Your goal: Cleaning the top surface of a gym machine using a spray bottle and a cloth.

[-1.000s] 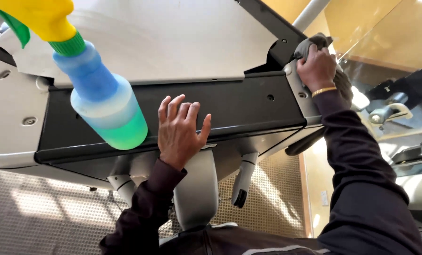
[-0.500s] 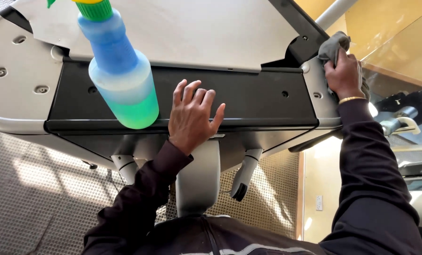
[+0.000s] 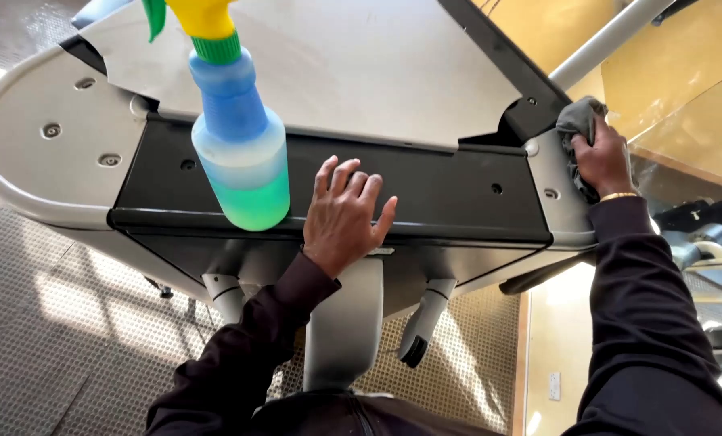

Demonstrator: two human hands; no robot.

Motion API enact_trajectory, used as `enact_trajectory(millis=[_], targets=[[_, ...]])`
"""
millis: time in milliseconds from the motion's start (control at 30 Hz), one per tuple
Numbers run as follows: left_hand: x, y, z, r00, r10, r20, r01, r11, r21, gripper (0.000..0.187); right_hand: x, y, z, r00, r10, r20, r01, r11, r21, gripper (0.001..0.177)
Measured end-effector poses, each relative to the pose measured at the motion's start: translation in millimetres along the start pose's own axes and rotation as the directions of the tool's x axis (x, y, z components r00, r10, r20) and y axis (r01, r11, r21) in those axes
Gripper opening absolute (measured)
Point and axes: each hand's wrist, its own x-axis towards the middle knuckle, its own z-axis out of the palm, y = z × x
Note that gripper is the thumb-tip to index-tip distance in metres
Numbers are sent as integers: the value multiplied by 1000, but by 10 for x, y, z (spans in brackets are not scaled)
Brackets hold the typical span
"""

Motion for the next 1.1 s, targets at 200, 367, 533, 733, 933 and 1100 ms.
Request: enact_trajectory(millis=[200,367,533,733,933,1100], targets=[[-23,-2,14,1000,-14,-3,13,1000,-19,32,78,290,413,955,-264,-133,169,858,-486,29],[-37,-6,-3,999,-28,-32,27,999,-45,30,278,301,461,952,-234,-200,120,880,-459,27],[18,-33,-14,999,-28,-35,27,1000,-14,31,305,237,347,971,-106,-213,95,994,-60,33],[-25,0,-3,1000,0,-23,0,1000,-17,32,224,364,373,958,-80,-274,70,996,-47,25],[-79,-34,241,998,0,-69,-1,1000,-9,35,-283,-548,313,988,-114,-108,140,953,270,29],[-28,-13,134,996,19,-86,-20,1000,-4,50,-969,-1872,299,913,-406,37,336,801,495,31]])
